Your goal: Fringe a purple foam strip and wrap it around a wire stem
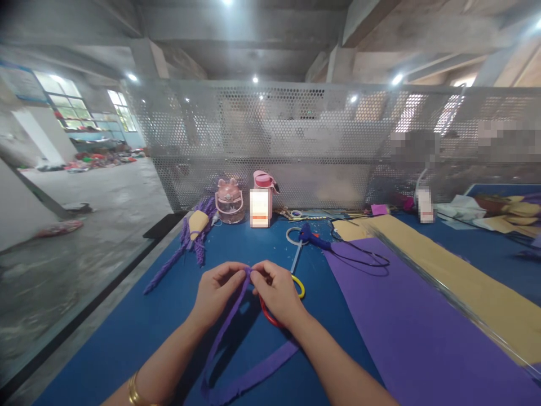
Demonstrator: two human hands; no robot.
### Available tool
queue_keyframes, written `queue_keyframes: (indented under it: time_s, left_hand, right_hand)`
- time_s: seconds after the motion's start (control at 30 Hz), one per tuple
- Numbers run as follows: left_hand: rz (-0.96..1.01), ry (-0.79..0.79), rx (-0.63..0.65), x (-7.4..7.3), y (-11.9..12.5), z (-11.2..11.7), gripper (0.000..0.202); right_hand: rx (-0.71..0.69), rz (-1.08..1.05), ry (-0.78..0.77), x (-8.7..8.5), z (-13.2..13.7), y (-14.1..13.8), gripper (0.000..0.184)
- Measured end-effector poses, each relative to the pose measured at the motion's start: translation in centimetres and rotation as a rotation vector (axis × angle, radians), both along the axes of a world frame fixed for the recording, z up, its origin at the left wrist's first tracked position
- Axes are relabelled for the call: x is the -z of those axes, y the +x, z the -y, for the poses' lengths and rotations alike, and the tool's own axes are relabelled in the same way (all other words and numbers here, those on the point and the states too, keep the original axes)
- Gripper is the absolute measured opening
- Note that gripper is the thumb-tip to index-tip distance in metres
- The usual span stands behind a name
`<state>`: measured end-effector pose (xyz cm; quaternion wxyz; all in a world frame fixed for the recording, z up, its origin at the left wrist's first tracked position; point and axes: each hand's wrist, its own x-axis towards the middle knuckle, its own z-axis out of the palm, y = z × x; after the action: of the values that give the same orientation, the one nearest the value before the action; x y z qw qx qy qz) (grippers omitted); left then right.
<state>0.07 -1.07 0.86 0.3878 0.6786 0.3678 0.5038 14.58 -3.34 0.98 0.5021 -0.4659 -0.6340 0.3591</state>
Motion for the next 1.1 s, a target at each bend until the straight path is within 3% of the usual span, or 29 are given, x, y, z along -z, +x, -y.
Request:
queue_keyframes:
  time_s: [0.37, 1.1]
  left_hand:
    - [-0.051, 0.05, -0.068, -0.13, 0.17, 0.33, 0.016]
    - [-0.058, 0.085, -0.04, 0.02, -0.03, 0.28, 0.017]
  right_hand:
    - [-0.012, 0.001, 0.038, 0.16, 0.02, 0.15, 0.012]
    - [0.018, 0.048, 0.049, 0.54, -0.18, 0.16, 0.018]
